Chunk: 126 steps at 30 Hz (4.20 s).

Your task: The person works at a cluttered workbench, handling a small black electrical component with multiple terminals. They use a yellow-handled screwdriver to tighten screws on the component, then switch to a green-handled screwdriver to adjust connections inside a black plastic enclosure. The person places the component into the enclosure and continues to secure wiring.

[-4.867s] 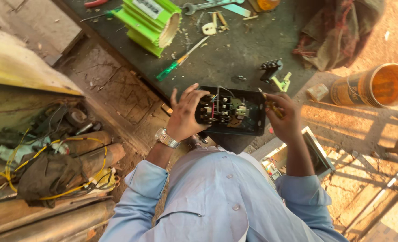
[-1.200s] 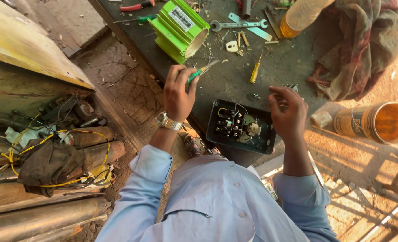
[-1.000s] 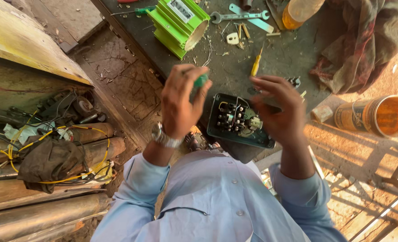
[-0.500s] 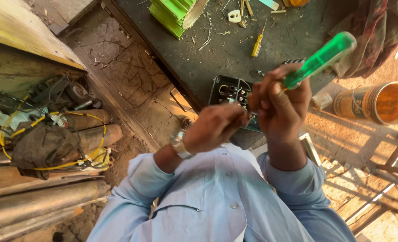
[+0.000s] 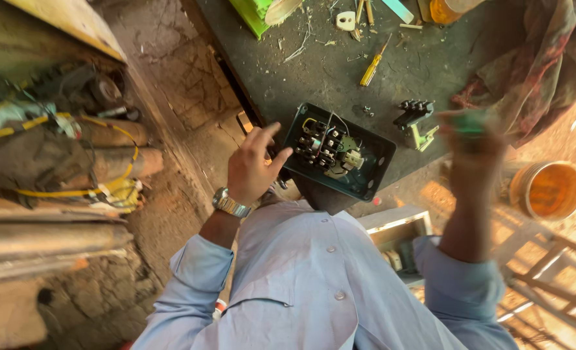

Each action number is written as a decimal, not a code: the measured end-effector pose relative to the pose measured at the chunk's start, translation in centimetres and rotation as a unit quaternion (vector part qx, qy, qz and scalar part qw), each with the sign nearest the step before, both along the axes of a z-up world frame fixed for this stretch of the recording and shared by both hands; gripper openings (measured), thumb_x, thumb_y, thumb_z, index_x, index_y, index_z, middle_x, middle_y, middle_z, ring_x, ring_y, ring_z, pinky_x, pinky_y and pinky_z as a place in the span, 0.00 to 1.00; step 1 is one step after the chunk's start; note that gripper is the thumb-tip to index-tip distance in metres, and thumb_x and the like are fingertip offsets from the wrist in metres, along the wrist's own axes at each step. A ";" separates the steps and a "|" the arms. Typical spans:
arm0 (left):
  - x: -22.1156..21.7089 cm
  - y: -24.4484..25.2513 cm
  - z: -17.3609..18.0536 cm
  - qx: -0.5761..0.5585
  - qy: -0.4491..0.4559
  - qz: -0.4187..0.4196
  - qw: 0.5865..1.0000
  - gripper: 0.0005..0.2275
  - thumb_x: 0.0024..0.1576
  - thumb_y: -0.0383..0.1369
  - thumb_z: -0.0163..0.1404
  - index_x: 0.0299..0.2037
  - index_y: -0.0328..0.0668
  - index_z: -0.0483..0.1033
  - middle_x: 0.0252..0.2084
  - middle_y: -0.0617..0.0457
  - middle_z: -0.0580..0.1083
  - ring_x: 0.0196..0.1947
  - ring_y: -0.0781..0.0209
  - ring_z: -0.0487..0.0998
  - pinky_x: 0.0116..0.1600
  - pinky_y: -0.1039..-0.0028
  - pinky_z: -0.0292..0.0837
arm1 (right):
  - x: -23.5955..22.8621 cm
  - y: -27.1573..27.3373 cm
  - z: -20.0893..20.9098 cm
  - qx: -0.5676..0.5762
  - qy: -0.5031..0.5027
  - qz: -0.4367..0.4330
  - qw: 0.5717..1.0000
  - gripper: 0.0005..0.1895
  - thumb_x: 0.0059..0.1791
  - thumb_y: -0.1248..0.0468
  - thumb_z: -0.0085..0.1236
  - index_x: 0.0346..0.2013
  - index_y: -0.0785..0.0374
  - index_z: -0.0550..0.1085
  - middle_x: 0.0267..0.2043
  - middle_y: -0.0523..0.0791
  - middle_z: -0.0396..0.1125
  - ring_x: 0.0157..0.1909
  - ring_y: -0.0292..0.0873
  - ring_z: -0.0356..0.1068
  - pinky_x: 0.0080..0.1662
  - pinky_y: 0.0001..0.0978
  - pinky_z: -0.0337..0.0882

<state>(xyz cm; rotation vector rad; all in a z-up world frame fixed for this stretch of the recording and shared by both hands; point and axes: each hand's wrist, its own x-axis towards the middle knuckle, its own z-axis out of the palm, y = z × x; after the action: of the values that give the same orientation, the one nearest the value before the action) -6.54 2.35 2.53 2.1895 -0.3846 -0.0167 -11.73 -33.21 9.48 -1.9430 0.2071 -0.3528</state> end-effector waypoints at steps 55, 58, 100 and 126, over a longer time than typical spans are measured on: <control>9.0 -5.8 -4.3 -0.010 0.071 -0.332 0.940 0.45 0.38 0.50 0.69 0.66 0.47 0.60 0.38 0.45 0.76 0.36 0.45 0.80 0.41 0.56 0.77 | 1.3 10.6 -1.3 0.305 -0.208 -0.175 0.913 0.31 0.59 0.39 0.37 0.26 0.62 0.58 0.16 0.44 0.47 0.16 0.37 0.43 0.24 0.32 0.47; 9.1 -6.0 -4.5 -0.013 0.086 -0.332 0.939 0.45 0.39 0.50 0.69 0.66 0.48 0.59 0.34 0.47 0.76 0.33 0.46 0.81 0.39 0.57 0.77 | 1.5 10.1 -1.6 0.280 -0.204 -0.144 0.927 0.30 0.61 0.40 0.37 0.28 0.61 0.59 0.17 0.44 0.47 0.17 0.37 0.44 0.25 0.32 0.48; 9.9 -6.1 -4.7 -0.001 0.060 -0.350 0.935 0.46 0.36 0.52 0.69 0.63 0.47 0.58 0.30 0.45 0.76 0.27 0.44 0.80 0.34 0.57 0.79 | 3.9 11.2 0.4 -0.318 -0.151 -0.061 0.934 0.14 0.64 0.60 0.51 0.63 0.60 0.73 0.47 0.53 0.74 0.48 0.44 0.73 0.45 0.36 0.69; 9.5 -6.1 -4.8 0.012 0.082 -0.373 0.924 0.40 0.40 0.51 0.66 0.61 0.43 0.62 0.31 0.47 0.78 0.30 0.48 0.82 0.37 0.58 0.79 | 2.8 12.8 1.5 -0.260 -0.098 -0.100 0.956 0.10 0.60 0.66 0.62 0.55 0.68 0.78 0.46 0.53 0.72 0.34 0.45 0.71 0.33 0.30 0.69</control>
<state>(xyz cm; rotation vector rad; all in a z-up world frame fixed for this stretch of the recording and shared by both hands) 3.01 -3.75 -2.28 1.9213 -1.0976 -0.6192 -8.95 -20.43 10.99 -2.3906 0.1936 -0.7935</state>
